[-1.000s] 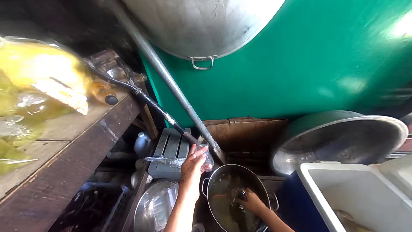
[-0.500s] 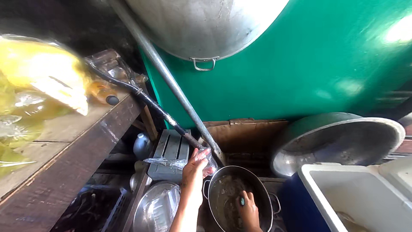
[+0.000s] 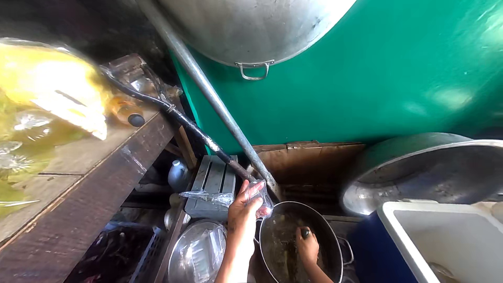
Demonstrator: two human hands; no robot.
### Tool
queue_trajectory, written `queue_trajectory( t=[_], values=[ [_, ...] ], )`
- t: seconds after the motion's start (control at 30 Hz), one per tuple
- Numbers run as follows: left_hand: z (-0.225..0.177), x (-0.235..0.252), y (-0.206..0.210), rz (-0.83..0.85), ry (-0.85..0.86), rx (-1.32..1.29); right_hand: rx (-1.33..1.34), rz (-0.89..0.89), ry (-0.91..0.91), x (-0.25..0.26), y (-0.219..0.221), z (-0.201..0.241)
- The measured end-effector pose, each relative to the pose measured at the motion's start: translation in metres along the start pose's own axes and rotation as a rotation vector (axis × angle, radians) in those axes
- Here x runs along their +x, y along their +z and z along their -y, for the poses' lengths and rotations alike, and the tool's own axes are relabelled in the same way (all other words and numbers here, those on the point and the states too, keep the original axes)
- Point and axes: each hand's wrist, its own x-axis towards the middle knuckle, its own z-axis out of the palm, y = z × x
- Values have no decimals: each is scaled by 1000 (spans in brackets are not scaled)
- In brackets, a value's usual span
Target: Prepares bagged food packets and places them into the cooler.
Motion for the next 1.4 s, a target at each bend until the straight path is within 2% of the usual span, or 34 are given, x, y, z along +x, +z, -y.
queue_trajectory(
  t=[0.1,0.3,0.43,0.67,0.8,1.0,1.13,1.3,1.4],
  values=[
    [2,1,2,4,-9,-9,18,43,-19,6,4,1],
    [1,0,-1,18,2,34,125,-24,26,10,-9,-8],
    [3,-1,0,19,15,43,191,90,45,16,-11,-14],
    [8,-3,-4,40,46,74,-49,215,-51,9,-6,14],
    [7,-3,-4,43,32,89,37,194,-85,10,-1,10],
    [8,-2,1,70,24,62,183,143,4,12,-21,0],
    [15,-1,4,87,22,80,234,145,-37,10,-37,2],
    [44,10,8,117,-21,131,246,120,-81,7,-65,14],
    [66,17,11,157,-102,144,250,101,-98,7,-94,31]
  ],
)
